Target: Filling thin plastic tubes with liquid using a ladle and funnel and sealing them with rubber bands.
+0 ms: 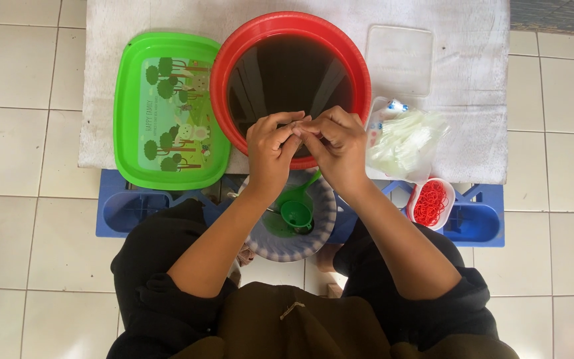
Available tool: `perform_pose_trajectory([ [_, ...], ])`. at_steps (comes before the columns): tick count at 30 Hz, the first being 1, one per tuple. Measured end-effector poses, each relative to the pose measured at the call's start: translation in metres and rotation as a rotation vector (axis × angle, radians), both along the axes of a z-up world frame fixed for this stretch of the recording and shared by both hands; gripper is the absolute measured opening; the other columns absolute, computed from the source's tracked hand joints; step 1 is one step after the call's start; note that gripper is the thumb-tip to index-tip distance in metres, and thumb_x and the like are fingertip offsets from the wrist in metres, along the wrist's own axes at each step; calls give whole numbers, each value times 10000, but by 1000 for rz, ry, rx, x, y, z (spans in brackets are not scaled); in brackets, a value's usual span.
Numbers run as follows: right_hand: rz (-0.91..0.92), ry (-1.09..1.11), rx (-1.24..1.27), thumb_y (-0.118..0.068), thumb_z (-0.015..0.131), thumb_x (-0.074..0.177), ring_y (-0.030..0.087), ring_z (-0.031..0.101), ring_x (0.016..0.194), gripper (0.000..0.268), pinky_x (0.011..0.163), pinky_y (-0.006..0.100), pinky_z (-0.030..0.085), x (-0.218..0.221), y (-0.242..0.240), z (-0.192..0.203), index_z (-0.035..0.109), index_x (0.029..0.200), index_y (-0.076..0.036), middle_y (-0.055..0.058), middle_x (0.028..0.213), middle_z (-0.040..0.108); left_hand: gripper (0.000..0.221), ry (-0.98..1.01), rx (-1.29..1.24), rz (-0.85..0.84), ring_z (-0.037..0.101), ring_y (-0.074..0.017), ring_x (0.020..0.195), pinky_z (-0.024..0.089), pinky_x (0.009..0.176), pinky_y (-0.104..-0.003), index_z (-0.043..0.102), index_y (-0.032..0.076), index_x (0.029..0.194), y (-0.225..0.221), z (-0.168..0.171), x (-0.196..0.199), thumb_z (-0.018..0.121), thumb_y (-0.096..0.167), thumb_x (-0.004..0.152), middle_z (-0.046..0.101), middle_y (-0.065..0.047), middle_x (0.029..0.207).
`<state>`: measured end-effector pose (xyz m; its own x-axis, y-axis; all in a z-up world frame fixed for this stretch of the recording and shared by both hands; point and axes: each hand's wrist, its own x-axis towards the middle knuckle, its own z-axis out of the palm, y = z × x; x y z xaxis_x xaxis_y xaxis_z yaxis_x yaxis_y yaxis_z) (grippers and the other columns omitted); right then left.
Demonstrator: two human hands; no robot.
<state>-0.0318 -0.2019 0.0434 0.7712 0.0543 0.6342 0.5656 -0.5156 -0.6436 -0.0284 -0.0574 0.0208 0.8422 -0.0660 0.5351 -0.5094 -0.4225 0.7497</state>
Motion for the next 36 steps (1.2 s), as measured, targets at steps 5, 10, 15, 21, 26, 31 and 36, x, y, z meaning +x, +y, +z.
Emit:
perform_pose_trajectory([
  [5,88,121,156,15,752,871,297,672,953,254,924,402,492,-1,-12,-18,756,1114,-58,112,959,639,180,-39,-102,-62,693,-228,873,465,853,-348,769,112,908,4,13,4,661,199,1023,753,6,964],
  [10,148,397,236,-58,908,716,410,687,1092,800,967,546,527,-12,11,-52,498,1402,-44,226,1146,678,207,69,-277,-99,717,-257,869,505,865,-356,747,74,882,-1,15,1,637,164,1033,762,-48,935],
  [15,43,523,458,-25,840,858,274,727,871,328,820,412,567,-15,23,-90,577,1053,0,125,872,685,237,140,-423,-117,741,-271,951,515,936,-372,752,57,899,8,10,13,613,174,1051,774,-101,953],
  [21,418,1007,1085,-213,653,954,227,642,530,280,454,336,504,-31,18,-68,646,1130,5,198,788,629,269,569,-679,-178,716,-155,1029,578,999,-380,738,35,890,21,15,19,640,240,1035,785,-123,981],
  [26,318,1010,929,-255,764,916,173,630,513,425,450,271,495,-42,22,-67,516,1163,-15,115,881,582,276,767,-921,-169,750,-278,1030,602,960,-448,713,-2,876,11,0,19,693,251,985,778,-199,1030],
  [31,362,1161,1142,-486,571,1008,236,643,622,508,575,314,506,-60,19,-56,690,1080,3,135,693,611,280,898,-1069,-232,751,-334,1021,601,955,-521,703,-13,868,5,-5,20,726,252,955,769,-222,1043],
  [36,73,915,611,-261,861,870,233,725,711,579,601,333,612,-67,19,-64,492,1179,61,153,996,565,283,878,-1044,-198,751,-337,1008,611,943,-509,694,-32,836,3,-8,21,718,218,966,771,-233,1016],
])
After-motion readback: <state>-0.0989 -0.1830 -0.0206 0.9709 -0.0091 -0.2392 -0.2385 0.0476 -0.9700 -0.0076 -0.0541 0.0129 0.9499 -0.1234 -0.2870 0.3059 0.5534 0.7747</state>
